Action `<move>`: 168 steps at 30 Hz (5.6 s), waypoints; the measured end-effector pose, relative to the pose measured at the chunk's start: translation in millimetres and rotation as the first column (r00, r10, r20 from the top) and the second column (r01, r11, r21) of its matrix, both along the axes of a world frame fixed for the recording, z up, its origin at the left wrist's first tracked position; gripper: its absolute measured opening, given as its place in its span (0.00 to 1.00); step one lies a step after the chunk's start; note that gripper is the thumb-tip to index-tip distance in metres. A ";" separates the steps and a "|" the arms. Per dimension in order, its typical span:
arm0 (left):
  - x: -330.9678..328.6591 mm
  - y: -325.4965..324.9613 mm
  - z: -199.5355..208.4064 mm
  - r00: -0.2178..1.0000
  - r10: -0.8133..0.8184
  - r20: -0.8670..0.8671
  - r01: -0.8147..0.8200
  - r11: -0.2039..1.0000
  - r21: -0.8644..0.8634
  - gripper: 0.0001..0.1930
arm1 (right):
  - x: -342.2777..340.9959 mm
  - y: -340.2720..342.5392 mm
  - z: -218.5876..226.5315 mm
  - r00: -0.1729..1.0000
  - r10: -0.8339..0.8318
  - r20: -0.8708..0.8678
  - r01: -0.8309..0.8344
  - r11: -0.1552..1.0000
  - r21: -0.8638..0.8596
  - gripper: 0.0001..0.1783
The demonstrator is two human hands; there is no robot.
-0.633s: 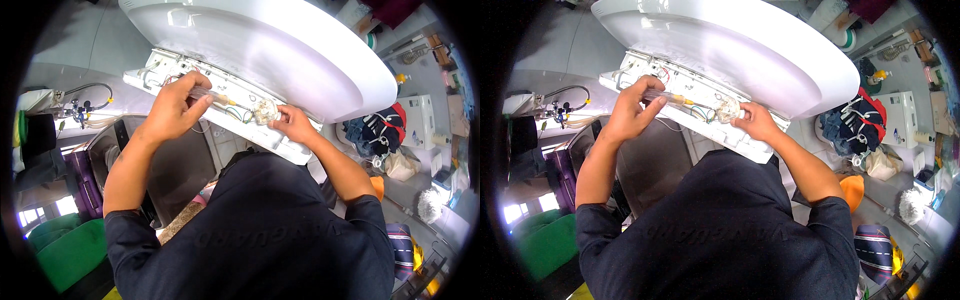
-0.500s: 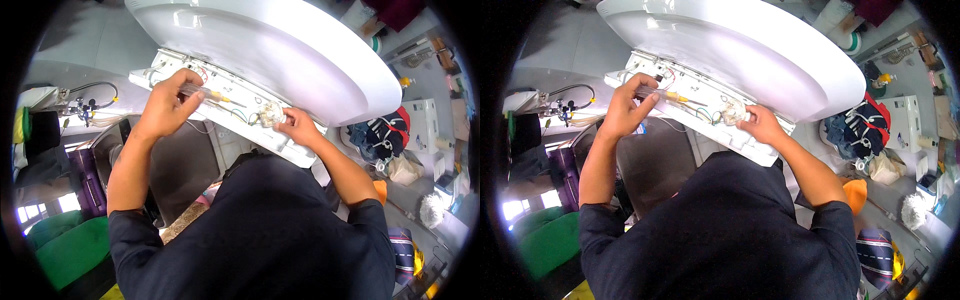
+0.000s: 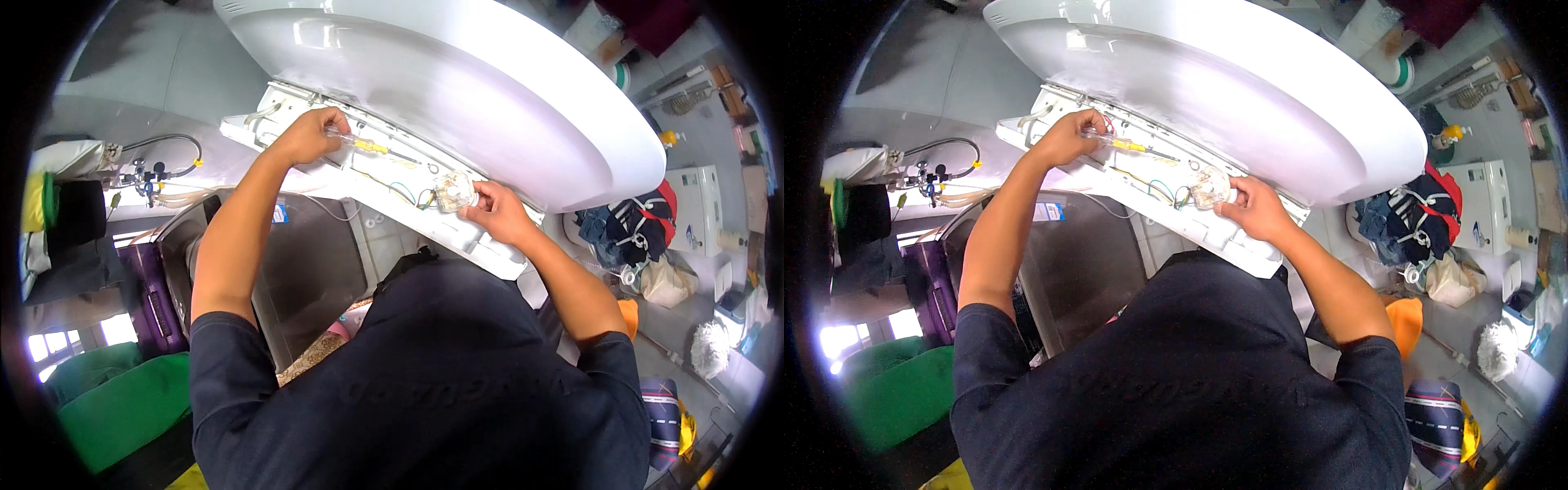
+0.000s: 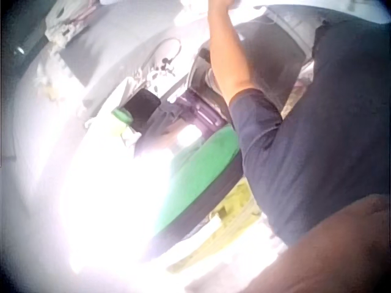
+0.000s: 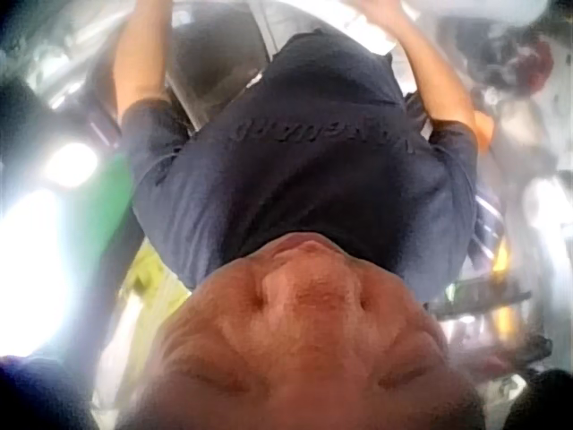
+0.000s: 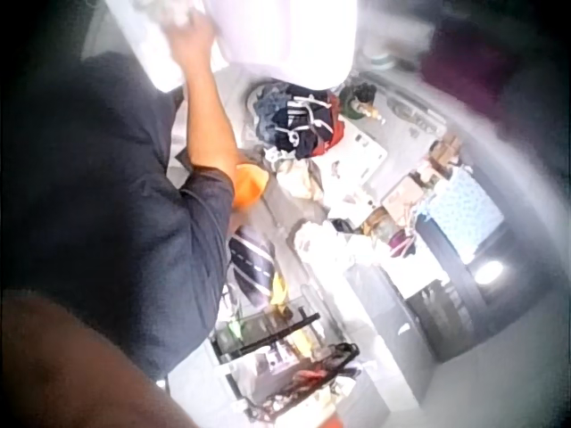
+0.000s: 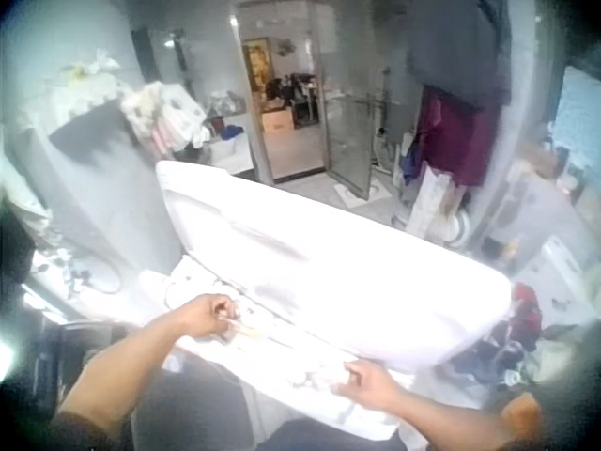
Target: The person uses a screwdriver to manipulate wires and components inside the open casing of a white electronic device. They repeatedly tighten and loosen connections while holding the device steady with their other hand.
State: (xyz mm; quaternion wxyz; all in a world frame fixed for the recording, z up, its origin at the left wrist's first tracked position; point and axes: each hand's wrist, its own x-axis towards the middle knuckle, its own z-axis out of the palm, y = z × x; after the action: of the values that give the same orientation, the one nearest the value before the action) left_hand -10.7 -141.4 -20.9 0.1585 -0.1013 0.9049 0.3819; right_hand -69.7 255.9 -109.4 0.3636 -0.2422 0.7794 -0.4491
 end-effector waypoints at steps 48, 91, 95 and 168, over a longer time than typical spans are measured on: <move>-1.0 196.9 4.9 0.971 -0.238 0.002 0.229 0.933 -0.277 0.32 | 5.2 -3.4 7.9 0.998 -0.026 -0.049 0.023 0.997 -0.074 0.25; -0.9 195.5 9.0 0.982 -0.191 0.003 0.185 0.949 -0.254 0.30 | 3.0 -3.4 6.8 0.998 -0.023 -0.055 0.019 0.997 -0.079 0.27; 3.1 198.4 7.5 0.983 -0.175 -0.059 0.149 0.938 -0.313 0.30 | 4.2 -2.7 -2.0 0.996 -0.048 -0.076 0.040 0.995 -0.096 0.28; 43.8 111.3 140.0 0.908 -0.379 -0.180 0.339 0.915 -0.219 0.19 | 5.3 -3.4 1.4 0.999 -0.042 -0.034 0.040 0.997 -0.073 0.30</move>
State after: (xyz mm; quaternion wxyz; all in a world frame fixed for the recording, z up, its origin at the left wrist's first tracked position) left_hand 33.1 -30.1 119.1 0.1160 0.0957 0.9510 0.2703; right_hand -64.4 252.4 -108.0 0.3314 -0.2472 0.7737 -0.4800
